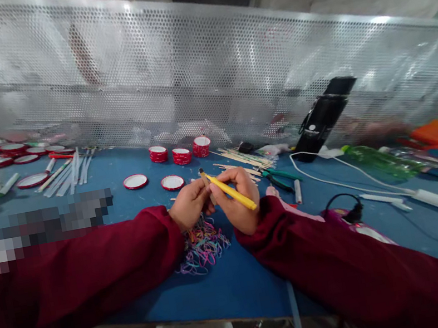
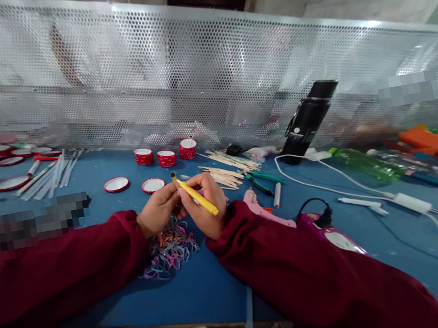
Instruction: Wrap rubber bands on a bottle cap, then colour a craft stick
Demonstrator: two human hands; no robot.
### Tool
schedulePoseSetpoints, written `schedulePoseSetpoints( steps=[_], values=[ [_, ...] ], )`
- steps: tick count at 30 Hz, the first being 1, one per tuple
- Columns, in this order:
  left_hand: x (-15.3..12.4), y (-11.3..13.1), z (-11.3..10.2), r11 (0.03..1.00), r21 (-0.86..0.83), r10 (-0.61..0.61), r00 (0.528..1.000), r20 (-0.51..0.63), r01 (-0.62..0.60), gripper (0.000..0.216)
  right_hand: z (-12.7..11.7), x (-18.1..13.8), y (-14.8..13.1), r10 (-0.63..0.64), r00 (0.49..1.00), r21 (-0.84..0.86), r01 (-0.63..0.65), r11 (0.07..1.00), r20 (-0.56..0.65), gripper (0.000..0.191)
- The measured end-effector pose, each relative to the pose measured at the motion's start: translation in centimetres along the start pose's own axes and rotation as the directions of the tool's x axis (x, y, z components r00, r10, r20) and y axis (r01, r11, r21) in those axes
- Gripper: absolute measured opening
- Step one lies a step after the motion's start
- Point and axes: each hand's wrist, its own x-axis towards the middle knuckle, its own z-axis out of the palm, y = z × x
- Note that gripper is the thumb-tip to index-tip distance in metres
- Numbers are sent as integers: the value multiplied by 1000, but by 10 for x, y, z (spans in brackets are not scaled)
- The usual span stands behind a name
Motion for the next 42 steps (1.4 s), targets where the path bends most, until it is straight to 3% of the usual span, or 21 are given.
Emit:
schedulePoseSetpoints(
  steps=[11,23,30,42],
  values=[
    [0,-1,1,1000,17,17,1000,13,-17,31,1,0,-1,-94,995,40,93,995,17,9],
    [-1,-3,1,998,53,26,1000,15,-26,31,2,-1,0,-40,999,42,39,998,33,9],
    [0,-2,0,999,48,17,1000,20,-18,35,1,2,-2,-47,998,-4,47,999,-31,9],
    [-1,-1,2,998,60,31,999,23,-33,34,1,1,-2,-43,999,43,41,998,33,8]
  ],
)
